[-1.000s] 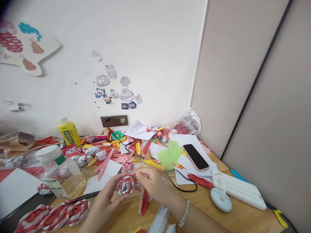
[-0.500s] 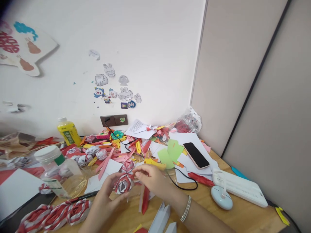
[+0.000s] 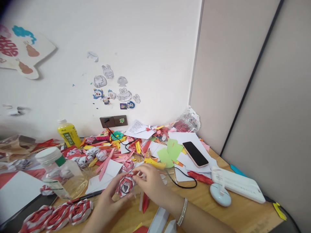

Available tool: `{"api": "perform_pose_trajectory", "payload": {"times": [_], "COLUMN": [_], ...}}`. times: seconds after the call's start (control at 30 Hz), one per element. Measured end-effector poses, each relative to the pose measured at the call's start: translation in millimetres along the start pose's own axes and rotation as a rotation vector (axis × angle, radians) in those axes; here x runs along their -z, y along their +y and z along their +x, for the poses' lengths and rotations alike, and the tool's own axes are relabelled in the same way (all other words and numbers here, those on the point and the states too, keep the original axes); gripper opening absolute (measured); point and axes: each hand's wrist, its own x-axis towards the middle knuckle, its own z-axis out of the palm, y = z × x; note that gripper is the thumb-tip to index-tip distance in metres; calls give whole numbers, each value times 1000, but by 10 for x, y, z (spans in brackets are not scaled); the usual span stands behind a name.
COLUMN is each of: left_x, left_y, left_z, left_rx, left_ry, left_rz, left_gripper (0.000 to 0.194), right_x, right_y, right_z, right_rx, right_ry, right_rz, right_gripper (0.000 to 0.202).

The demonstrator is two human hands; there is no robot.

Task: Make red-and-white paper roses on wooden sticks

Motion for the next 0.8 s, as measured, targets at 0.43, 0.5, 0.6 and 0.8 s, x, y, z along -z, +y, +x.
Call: {"api": "perform_pose_trajectory", "payload": {"times": [0.43,0.5,0.6,0.8], "left_x": [-19,-13,-5,-5], "left_y": [84,93,92,47], "left_z": [-22,-10,2,-5], "left_rx": [33,33,33,41], "left_ry": [-90,-125,-158,-168], "left_rz": [-49,-58,-53,-44], "left_gripper": [45,43,42,48], "right_x": [5,11,15,-41], "right_y": [-1,-16,-10,70], "right_z": [33,36,44,47], "right_rx": [3,-32,-83,-225], "right_ry": [-18,-43,-80,-89], "right_rz": [50,84,165,323], "right_gripper": [11,11,10,11]}}
